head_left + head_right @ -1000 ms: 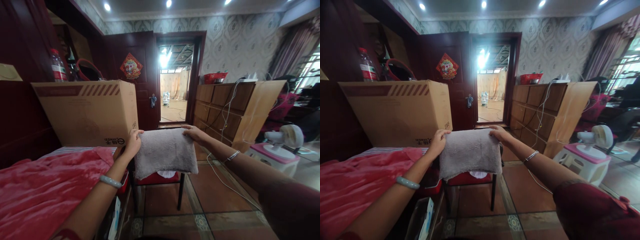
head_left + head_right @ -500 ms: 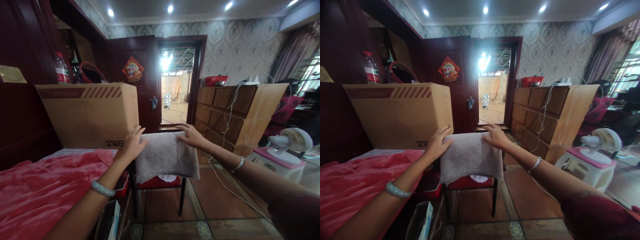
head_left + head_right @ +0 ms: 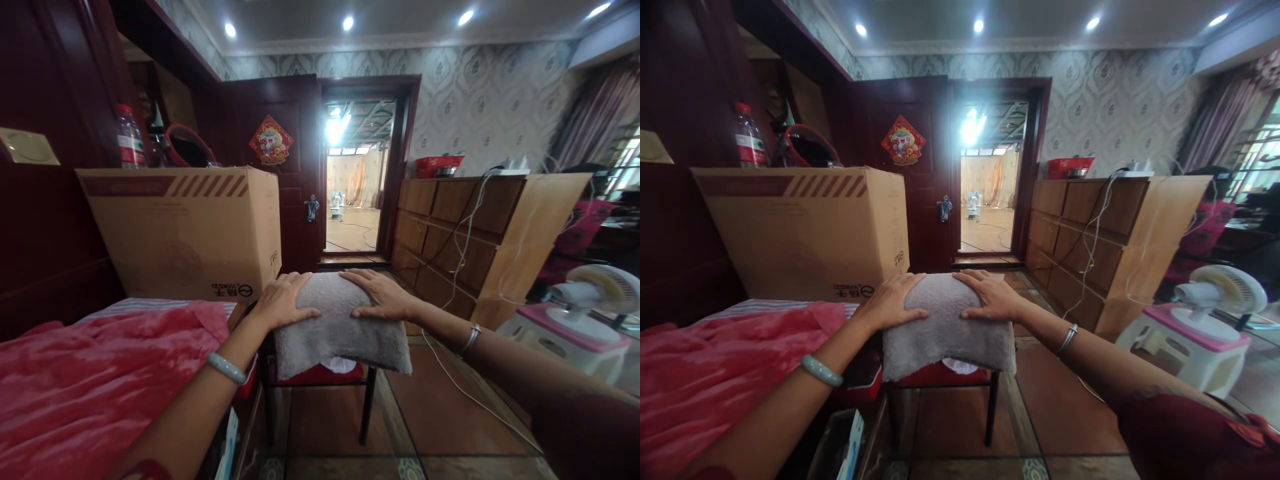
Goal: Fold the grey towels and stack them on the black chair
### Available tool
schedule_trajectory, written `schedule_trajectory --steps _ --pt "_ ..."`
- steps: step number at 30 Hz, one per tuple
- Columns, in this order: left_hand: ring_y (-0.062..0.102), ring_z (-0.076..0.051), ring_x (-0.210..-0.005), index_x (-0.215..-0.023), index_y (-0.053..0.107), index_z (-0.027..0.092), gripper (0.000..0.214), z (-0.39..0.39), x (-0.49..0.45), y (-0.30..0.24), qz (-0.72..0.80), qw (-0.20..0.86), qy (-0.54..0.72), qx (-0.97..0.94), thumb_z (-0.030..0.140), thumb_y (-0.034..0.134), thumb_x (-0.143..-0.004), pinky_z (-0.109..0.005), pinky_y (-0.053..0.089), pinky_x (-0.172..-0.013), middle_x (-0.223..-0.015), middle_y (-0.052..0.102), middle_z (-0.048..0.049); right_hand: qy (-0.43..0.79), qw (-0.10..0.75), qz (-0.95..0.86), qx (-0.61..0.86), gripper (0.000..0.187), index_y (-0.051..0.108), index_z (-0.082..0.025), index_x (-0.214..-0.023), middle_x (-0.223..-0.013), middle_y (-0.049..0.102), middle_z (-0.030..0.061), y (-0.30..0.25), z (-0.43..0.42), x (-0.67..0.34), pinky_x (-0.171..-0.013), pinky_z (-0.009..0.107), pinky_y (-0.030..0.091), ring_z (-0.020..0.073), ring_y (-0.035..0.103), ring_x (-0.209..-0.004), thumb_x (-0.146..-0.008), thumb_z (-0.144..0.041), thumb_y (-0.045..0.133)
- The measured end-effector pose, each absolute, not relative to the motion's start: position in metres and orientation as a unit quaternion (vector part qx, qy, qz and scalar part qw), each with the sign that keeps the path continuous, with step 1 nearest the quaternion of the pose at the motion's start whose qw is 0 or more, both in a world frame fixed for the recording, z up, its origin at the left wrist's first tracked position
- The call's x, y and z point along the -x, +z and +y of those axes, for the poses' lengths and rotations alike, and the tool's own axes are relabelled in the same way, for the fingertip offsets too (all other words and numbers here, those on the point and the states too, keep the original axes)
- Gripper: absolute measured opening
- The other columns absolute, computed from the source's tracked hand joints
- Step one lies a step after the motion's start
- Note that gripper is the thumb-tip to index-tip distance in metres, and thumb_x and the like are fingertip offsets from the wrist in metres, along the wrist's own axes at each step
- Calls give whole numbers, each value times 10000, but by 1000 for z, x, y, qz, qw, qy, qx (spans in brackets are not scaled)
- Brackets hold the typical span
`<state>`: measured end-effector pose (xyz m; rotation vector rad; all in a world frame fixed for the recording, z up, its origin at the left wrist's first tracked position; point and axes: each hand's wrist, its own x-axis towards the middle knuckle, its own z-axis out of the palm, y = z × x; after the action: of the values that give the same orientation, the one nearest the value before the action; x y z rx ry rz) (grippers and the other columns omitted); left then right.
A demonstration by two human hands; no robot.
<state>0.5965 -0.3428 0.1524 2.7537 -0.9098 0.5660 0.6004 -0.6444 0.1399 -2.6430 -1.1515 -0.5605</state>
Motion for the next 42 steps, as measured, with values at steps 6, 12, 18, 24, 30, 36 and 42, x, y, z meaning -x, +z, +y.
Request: schedule_trajectory --steps 6,12,18,24,30,36,42 --pt "513 -367 -1316 -1504 416 205 999 -340 -600 151 -325 97 181 -923 707 740 -704 -520 416 -1127 -1434 536 -166 -178 130 -407 887 1037 297 -243 -1599 -1559 405 175 136 -651 -607 -1118 565 367 378 414 -1396 -785 -795 627" --pt "477 -377 -1356 -1515 394 219 1019 -337 -603 154 -340 104 157 -921 677 766 -685 -540 380 -1154 -1462 510 -170 -151 126 -405 893 1103 280 -222 -1607 -1600 336 193 137 -655 -609 -1163 596 300 394 350 -1445 -752 -820 636" --pt "251 -371 -1514 -1578 277 218 1169 -312 -602 155 -327 86 112 -934 665 808 -638 -531 227 -1240 -1640 264 -191 -117 142 -378 907 1313 126 -188 -1640 -1666 127 219 125 -694 -604 -1195 607 233 424 184 -1514 -657 -827 717" --pt "342 -346 -1472 -1572 257 244 1167 -303 -603 146 -335 116 104 -929 532 869 -620 -490 303 -1216 -1586 355 -166 -110 181 -386 898 1311 99 -186 -1641 -1623 264 230 115 -706 -611 -1176 568 303 406 338 -1455 -669 -780 748" --pt "386 -319 -1443 -1555 283 238 1072 -307 -602 144 -341 138 125 -921 448 844 -666 -471 330 -1202 -1540 408 -162 -123 203 -391 889 1274 130 -193 -1634 -1610 290 231 112 -702 -613 -1173 580 299 397 345 -1453 -678 -742 769" --pt "191 -356 -1539 -1601 186 200 1218 -298 -598 146 -309 129 99 -937 506 863 -636 -506 237 -1241 -1661 174 -222 -87 174 -374 907 1304 161 -130 -1624 -1603 298 245 125 -700 -610 -1169 571 317 403 352 -1448 -650 -735 783" --pt "177 -339 -1542 -1605 195 215 1067 -241 -531 110 -262 149 120 -946 485 786 -759 -529 264 -1229 -1671 150 -204 -100 140 -383 908 1120 384 -121 -1555 -1507 479 206 127 -706 -616 -1080 493 460 378 525 -1324 -701 -778 688"
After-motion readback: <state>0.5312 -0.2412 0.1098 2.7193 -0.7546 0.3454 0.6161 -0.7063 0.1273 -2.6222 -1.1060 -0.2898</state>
